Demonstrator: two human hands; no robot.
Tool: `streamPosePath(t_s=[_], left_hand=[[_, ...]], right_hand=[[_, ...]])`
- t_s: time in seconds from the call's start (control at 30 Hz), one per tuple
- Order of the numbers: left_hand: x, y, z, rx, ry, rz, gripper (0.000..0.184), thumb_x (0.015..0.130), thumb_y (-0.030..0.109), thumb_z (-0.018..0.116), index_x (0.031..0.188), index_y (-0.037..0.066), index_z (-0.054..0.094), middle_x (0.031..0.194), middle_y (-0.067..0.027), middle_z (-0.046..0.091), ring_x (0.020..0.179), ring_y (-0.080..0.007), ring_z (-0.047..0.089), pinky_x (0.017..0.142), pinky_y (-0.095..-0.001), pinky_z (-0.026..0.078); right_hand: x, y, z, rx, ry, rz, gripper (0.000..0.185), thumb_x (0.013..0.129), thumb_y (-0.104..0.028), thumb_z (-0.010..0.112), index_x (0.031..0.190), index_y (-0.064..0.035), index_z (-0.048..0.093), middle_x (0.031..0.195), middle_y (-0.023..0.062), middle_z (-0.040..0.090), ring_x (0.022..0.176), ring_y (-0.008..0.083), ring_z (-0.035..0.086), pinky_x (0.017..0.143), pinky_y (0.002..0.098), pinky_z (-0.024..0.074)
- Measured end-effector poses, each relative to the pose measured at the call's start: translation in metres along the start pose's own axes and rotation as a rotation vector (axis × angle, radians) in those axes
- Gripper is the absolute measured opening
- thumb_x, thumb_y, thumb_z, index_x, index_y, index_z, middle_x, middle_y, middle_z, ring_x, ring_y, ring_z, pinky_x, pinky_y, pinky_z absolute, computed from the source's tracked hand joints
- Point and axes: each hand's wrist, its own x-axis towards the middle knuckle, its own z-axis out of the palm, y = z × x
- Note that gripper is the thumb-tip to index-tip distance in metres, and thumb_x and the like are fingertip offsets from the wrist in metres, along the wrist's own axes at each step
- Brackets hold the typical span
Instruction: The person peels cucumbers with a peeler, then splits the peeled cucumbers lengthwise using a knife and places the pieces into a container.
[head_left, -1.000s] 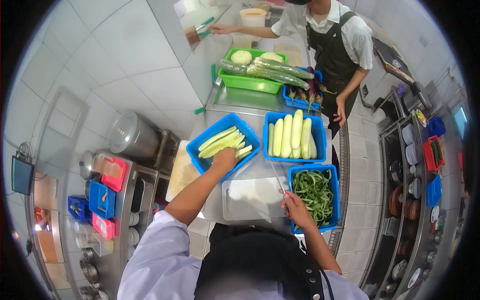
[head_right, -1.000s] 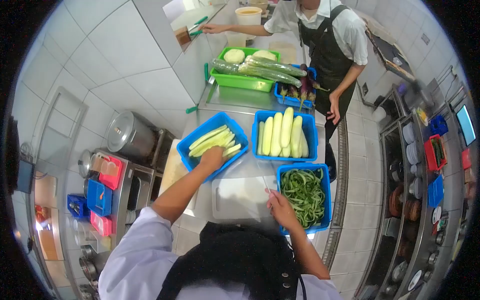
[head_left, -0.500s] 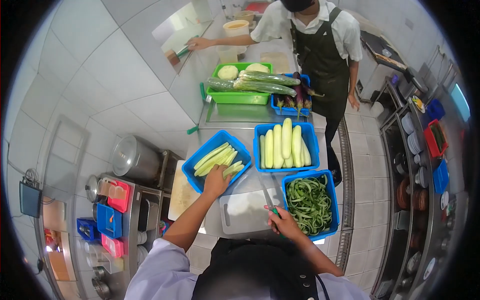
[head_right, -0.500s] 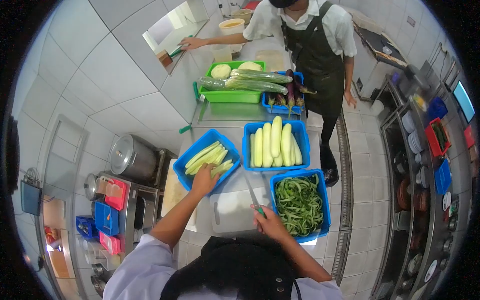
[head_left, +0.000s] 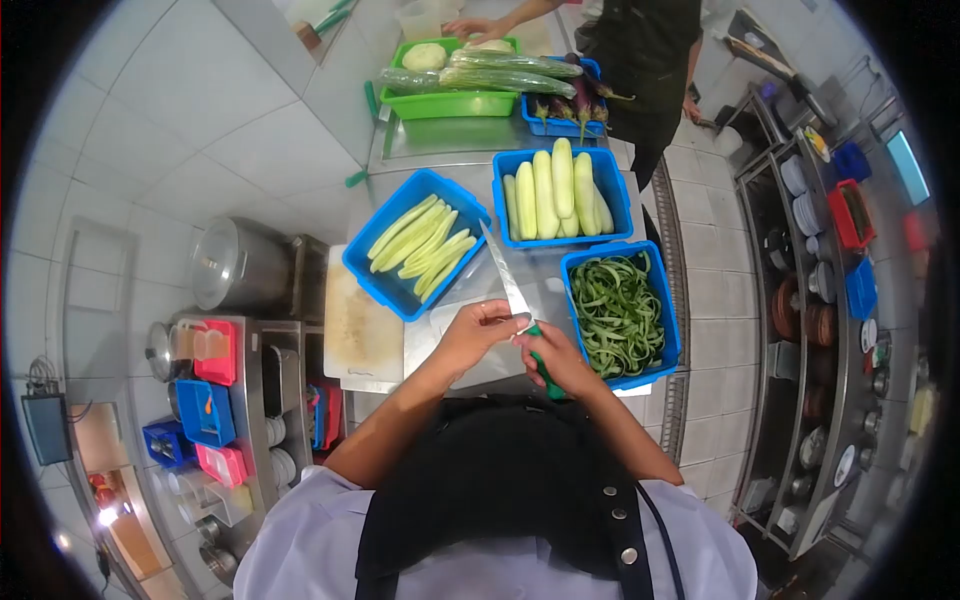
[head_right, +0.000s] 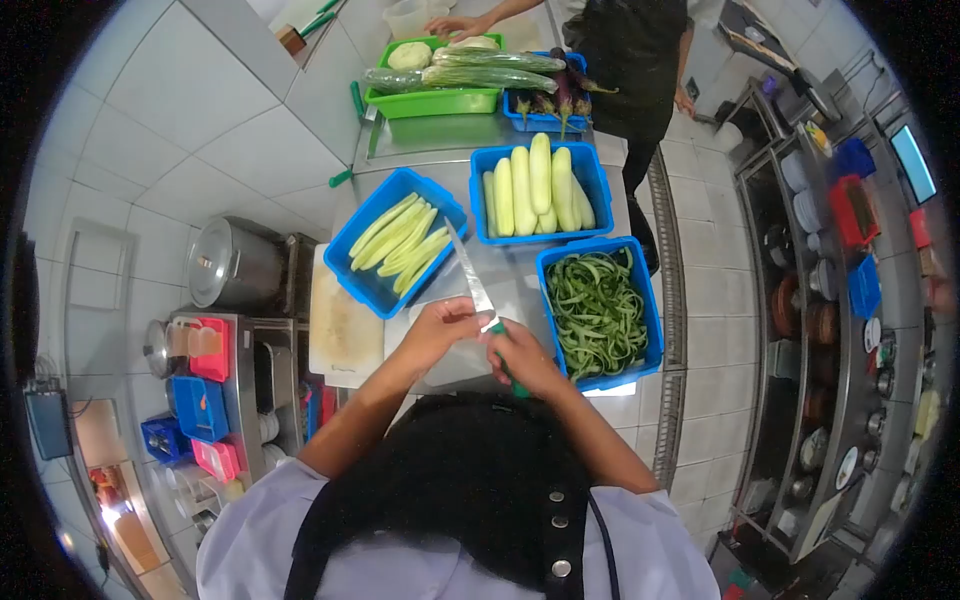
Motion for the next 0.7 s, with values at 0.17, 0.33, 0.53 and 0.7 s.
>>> streamPosePath(t_s=[0.17,0.33,0.53,0.7], left_hand=[[0.004,-0.010,-0.017,-0.150,-0.010,-0.065,0.020,0.093,0.019,0.076,0.098,0.000,0.073,0.093,-0.0027,0.072,0.083,-0.0081,0.064,0.080,-0.0235,0.051],[0.015,-0.018,-0.053,-0.146,0.070,-0.092,0.035,0.089,0.028,0.080,0.107,0.001,0.070,0.093,-0.0031,0.067,0.084,-0.0122,0.065,0.079,-0.0294,0.056],[0.051,0.000,-0.095,-0.387,0.294,-0.012,0.033,0.093,0.031,0.076,0.110,0.004,0.065,0.091,-0.0057,0.066,0.084,-0.0145,0.066,0.076,-0.0287,0.056],[0.069,-0.002,-0.097,0.179,0.243,-0.021,0.033,0.101,0.034,0.064,0.101,0.002,0.069,0.083,-0.0068,0.066,0.077,-0.0125,0.066,0.070,-0.0256,0.053]], right_hand=[[-0.005,0.004,0.027,-0.198,0.097,0.006,0.024,0.101,-0.027,0.059,0.101,-0.0041,0.052,0.065,0.0012,0.050,0.044,0.0115,0.047,0.042,0.0285,0.0361],[-0.004,0.016,0.045,-0.221,0.133,0.037,0.025,0.101,-0.025,0.061,0.102,-0.0019,0.052,0.063,0.0012,0.051,0.043,0.0107,0.045,0.039,0.0288,0.0357],[-0.011,0.025,0.056,-0.235,0.193,0.037,0.027,0.101,-0.026,0.061,0.103,-0.0013,0.052,0.064,0.0025,0.051,0.043,0.0114,0.047,0.039,0.0289,0.0367],[-0.010,0.034,0.031,-0.211,0.372,0.007,0.027,0.104,-0.029,0.059,0.107,-0.0024,0.056,0.066,0.0025,0.053,0.042,0.0118,0.047,0.039,0.0279,0.0362]])
